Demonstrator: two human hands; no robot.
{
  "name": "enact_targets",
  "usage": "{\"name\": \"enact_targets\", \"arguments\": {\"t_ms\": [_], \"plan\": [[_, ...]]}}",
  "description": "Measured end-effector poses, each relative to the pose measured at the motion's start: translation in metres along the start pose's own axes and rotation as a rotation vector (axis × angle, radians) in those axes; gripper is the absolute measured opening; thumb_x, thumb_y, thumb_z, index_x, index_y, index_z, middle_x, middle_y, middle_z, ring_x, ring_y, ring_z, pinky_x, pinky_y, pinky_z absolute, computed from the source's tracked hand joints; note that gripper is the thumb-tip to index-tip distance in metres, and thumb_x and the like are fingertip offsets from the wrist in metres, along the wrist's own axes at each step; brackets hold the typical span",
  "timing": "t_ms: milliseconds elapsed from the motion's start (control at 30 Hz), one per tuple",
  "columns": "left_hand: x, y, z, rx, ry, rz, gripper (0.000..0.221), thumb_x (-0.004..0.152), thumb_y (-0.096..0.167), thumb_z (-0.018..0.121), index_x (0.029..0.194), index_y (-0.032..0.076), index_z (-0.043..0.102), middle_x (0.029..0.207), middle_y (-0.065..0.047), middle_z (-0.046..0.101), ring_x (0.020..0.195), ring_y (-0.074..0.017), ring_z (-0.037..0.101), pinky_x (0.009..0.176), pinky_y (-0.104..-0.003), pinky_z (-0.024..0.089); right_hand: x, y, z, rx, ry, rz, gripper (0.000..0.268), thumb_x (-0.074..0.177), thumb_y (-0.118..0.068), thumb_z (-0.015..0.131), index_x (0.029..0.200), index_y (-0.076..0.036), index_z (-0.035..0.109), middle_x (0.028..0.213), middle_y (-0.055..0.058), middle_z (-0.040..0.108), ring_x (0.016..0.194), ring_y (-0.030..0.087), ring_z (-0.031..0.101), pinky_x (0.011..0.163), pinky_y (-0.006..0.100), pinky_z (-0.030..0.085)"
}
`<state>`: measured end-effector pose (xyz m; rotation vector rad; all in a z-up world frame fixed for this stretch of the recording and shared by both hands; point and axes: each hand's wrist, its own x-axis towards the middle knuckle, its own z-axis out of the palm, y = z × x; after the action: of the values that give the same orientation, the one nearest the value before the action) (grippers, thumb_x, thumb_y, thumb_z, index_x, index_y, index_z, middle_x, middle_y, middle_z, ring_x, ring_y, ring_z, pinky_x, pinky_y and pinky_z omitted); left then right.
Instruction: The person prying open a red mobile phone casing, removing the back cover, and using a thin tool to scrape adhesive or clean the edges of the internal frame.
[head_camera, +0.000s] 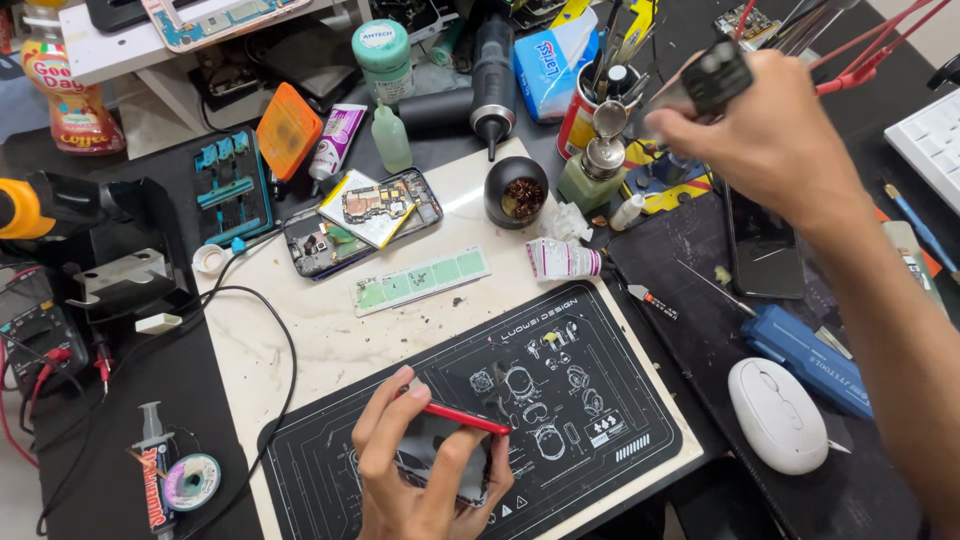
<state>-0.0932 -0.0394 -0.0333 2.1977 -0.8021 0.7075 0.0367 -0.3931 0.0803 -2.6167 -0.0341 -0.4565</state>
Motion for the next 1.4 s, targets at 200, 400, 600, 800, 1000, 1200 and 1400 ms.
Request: {"name": "enact_targets", "arguments": {"t_ms": [200, 400, 600, 800, 1000, 1200, 1400], "plan": [[-0.003, 0.002, 0.000, 0.002, -0.018, -0.039, 0.037, 0.063, 0.018, 0.093, 0.088, 0.009, 0.069, 0.124, -0.020, 0.037, 0.123, -0.0536, 0.049, 0.099, -0.054, 0.056, 0.017, 0.002, 0.025, -0.060, -0.078, -0.036, 0.022, 0.088, -0.018, 0.079, 0.098, 0.002, 0.075, 0.078, 0.016, 0.073, 0.065, 0.025, 0.071, 0.064, 0.038, 0.055], [-0.006, 0.004, 0.003, 0.014, -0.024, -0.074, 0.036, 0.063, 0.018, 0.093, 0.086, 0.010, 0.067, 0.124, -0.018, 0.038, 0.124, -0.0527, 0.049, 0.099, -0.053, 0.051, 0.028, 0.003, 0.036, -0.095, -0.118, 0.015, 0.024, 0.087, -0.018, 0.080, 0.094, 0.004, 0.075, 0.075, 0.018, 0.073, 0.063, 0.027, 0.071, 0.064, 0.041, 0.054], [-0.003, 0.000, 0.002, 0.005, 0.021, -0.005, 0.035, 0.066, 0.019, 0.093, 0.088, 0.009, 0.067, 0.124, -0.019, 0.037, 0.123, -0.0536, 0.048, 0.100, -0.053, 0.056, 0.025, -0.002, 0.036, -0.130, -0.145, 0.052, 0.024, 0.089, -0.021, 0.080, 0.091, 0.003, 0.076, 0.073, 0.017, 0.072, 0.061, 0.025, 0.070, 0.064, 0.040, 0.054], [-0.002, -0.007, -0.004, -0.025, 0.008, 0.016, 0.036, 0.065, 0.018, 0.092, 0.089, 0.008, 0.067, 0.124, -0.021, 0.036, 0.122, -0.0535, 0.047, 0.100, -0.056, 0.056, -0.034, -0.038, 0.028, 0.215, 0.072, -0.116, 0.011, 0.099, -0.010, 0.076, 0.103, -0.001, 0.073, 0.088, 0.008, 0.073, 0.077, 0.011, 0.067, 0.070, 0.029, 0.054], [-0.011, -0.010, -0.007, -0.026, 0.030, -0.044, 0.037, 0.064, 0.018, 0.092, 0.085, 0.011, 0.063, 0.124, -0.019, 0.034, 0.125, -0.0528, 0.047, 0.104, -0.057, 0.055, -0.141, -0.064, 0.054, 0.485, -0.037, -0.456, 0.028, 0.076, 0.003, 0.082, 0.101, -0.005, 0.072, 0.104, 0.007, 0.079, 0.094, 0.015, 0.076, 0.081, 0.025, 0.060], [-0.023, -0.006, -0.001, -0.014, 0.046, -0.015, 0.038, 0.067, 0.020, 0.092, 0.089, 0.012, 0.062, 0.125, -0.017, 0.035, 0.126, -0.0517, 0.047, 0.102, -0.055, 0.052, -0.182, -0.060, 0.099, 0.633, -0.116, -0.529, 0.029, 0.079, 0.002, 0.084, 0.105, -0.002, 0.073, 0.110, 0.015, 0.076, 0.098, 0.019, 0.080, 0.077, 0.026, 0.062], [-0.023, -0.007, -0.001, -0.006, 0.038, -0.007, 0.039, 0.066, 0.021, 0.093, 0.089, 0.013, 0.062, 0.125, -0.017, 0.034, 0.126, -0.0527, 0.046, 0.104, -0.056, 0.056, -0.176, -0.055, 0.104, 0.581, -0.193, -0.583, 0.032, 0.079, 0.001, 0.083, 0.109, -0.002, 0.073, 0.108, 0.014, 0.075, 0.097, 0.022, 0.079, 0.076, 0.027, 0.065]]}}
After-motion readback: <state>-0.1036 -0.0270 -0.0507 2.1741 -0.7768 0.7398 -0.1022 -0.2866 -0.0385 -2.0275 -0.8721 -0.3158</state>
